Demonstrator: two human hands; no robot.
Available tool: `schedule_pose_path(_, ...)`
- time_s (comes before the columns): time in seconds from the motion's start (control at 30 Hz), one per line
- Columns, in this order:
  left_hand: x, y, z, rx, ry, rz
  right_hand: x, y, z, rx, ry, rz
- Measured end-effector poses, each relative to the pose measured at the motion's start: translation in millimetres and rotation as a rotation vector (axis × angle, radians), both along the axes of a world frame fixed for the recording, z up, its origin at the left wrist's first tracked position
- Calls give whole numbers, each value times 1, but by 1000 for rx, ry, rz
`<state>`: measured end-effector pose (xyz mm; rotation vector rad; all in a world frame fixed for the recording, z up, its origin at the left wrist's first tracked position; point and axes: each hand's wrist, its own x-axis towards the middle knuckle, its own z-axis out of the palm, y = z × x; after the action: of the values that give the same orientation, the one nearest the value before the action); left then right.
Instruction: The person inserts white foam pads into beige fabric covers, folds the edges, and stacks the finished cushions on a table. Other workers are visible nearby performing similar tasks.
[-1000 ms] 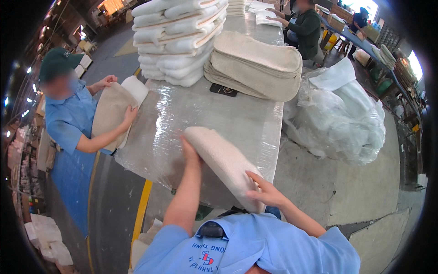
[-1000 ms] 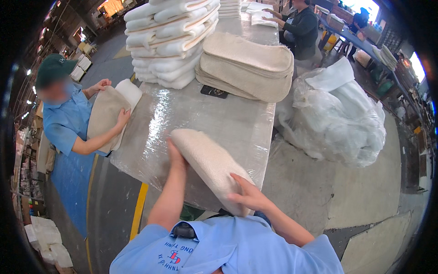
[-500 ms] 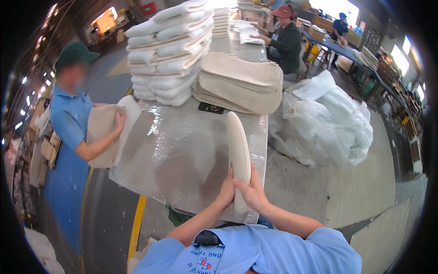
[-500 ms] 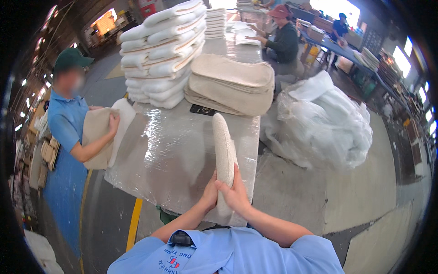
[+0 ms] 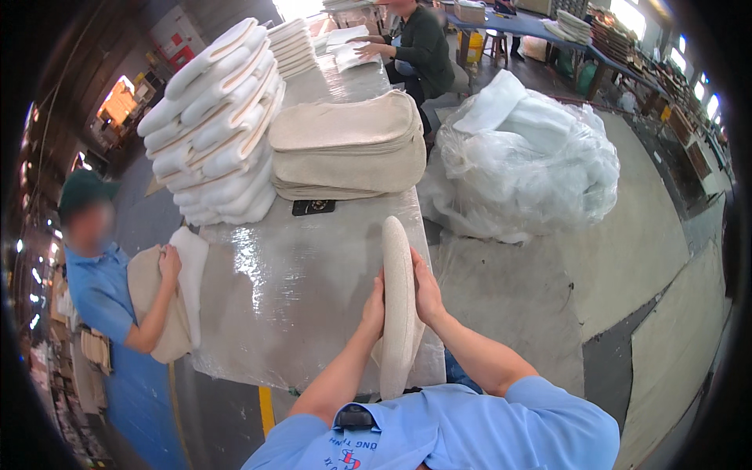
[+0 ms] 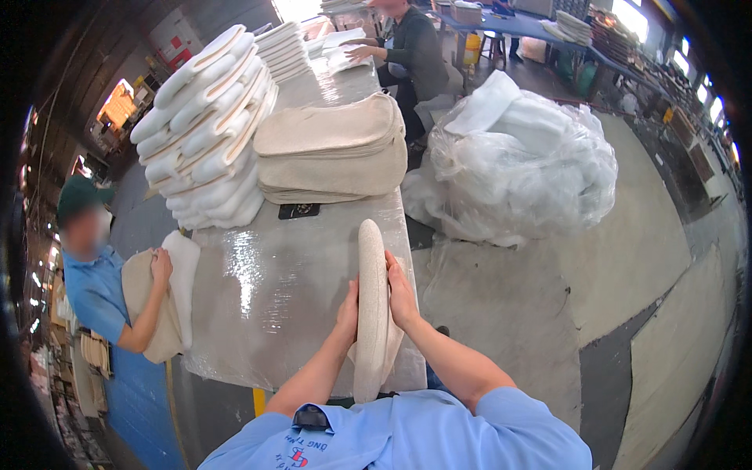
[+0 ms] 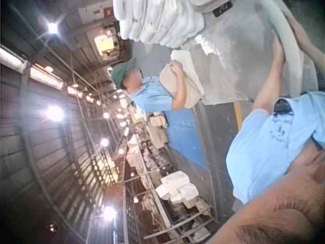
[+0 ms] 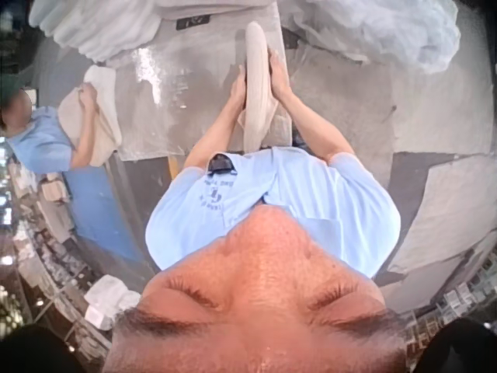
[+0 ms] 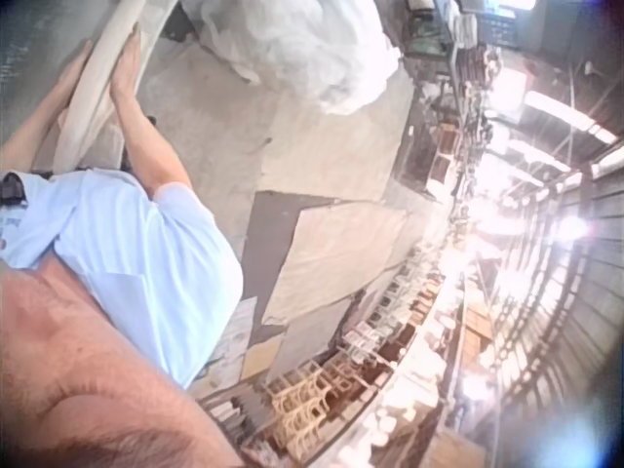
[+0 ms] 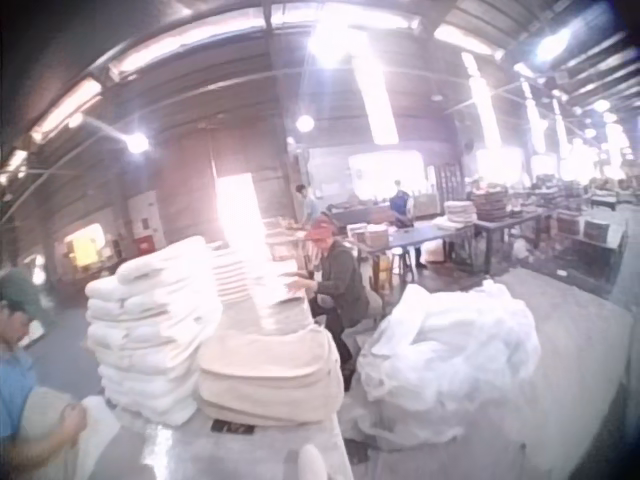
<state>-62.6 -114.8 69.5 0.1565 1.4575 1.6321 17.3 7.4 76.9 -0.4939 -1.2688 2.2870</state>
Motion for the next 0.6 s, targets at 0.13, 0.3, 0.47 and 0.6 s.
schedule_pose_path(0.13, 0, 21, -10, -238, 53, 29, -14, 9, -21, 91, -109, -26)
schedule_pose_path(0.3, -10, 7, -63, -72, 107, -61, -14, -1, -39, 269, -167, -22)
schedule_pose_path(0.47, 10, 0, -94, -30, 149, 79, -20, -10, -69, -52, -25, -49)
schedule_pose_path(0.6, -7, 15, -79, 3, 232, 49, -27, -10, -103, -143, -78, -32)
